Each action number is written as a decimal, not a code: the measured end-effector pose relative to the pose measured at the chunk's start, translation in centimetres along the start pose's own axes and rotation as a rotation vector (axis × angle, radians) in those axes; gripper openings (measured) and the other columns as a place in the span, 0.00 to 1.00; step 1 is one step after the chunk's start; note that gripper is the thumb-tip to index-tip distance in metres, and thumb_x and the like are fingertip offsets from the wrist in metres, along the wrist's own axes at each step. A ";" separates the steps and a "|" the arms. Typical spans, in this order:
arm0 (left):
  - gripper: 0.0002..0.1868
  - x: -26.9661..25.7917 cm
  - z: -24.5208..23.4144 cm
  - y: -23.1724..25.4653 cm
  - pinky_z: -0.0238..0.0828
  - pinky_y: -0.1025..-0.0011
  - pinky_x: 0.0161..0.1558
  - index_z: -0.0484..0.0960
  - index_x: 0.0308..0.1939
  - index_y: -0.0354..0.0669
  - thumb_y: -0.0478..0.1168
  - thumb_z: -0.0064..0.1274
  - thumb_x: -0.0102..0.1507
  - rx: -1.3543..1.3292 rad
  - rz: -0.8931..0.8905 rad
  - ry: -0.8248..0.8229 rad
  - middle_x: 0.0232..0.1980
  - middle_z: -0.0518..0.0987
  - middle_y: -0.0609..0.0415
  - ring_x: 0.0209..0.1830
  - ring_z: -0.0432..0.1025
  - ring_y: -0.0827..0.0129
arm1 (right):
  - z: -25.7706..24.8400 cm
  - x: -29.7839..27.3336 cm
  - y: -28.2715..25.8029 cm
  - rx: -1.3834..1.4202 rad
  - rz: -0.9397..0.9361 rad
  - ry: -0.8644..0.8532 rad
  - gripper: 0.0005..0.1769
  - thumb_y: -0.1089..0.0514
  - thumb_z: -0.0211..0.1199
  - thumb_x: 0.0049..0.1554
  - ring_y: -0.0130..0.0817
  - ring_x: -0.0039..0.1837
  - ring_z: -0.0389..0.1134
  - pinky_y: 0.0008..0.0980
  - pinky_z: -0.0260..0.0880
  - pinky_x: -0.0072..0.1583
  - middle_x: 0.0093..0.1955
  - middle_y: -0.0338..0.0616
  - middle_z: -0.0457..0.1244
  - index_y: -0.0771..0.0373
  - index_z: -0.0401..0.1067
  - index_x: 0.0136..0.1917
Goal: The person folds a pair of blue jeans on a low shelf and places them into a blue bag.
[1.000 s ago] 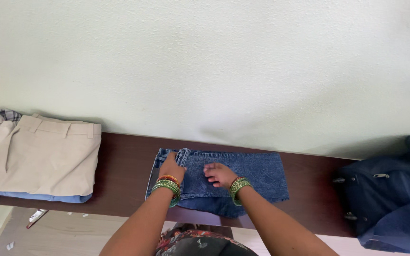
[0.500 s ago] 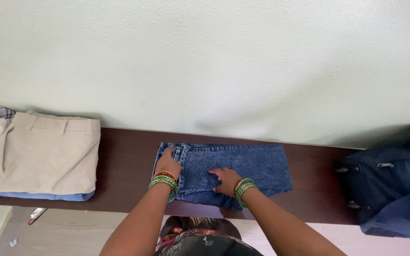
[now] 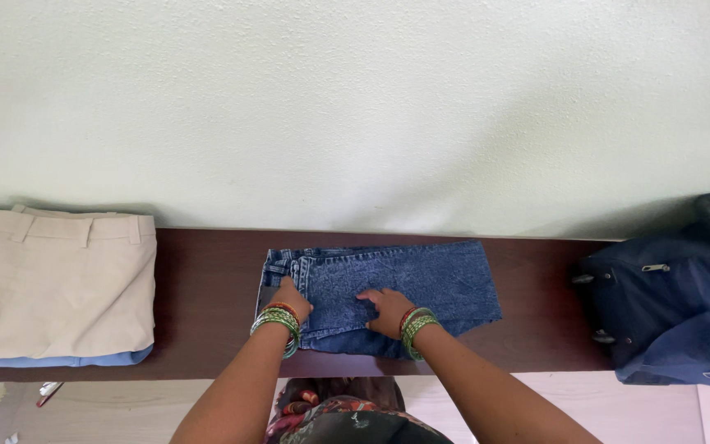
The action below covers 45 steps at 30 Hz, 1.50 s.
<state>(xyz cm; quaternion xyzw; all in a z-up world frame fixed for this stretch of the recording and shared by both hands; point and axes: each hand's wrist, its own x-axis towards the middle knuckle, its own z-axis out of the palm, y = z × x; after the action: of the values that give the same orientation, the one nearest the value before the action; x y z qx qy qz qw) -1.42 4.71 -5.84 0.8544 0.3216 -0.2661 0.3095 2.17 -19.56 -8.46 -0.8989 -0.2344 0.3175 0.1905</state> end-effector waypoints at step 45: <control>0.21 4.9 -6.3 -12.5 0.70 0.55 0.63 0.79 0.61 0.34 0.38 0.43 0.67 -0.300 -0.032 0.484 0.60 0.80 0.32 0.60 0.76 0.44 | 6.8 7.7 -12.5 0.613 -0.063 -0.094 0.49 0.37 0.70 0.48 0.47 0.79 0.51 0.45 0.52 0.76 0.76 0.58 0.53 0.57 0.59 0.77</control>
<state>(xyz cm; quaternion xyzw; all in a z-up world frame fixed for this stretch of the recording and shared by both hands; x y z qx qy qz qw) -5.55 18.52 -9.35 0.8325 0.4352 -0.0088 0.3428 -0.80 -3.88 -10.99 -0.7763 -0.1638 0.4084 0.4513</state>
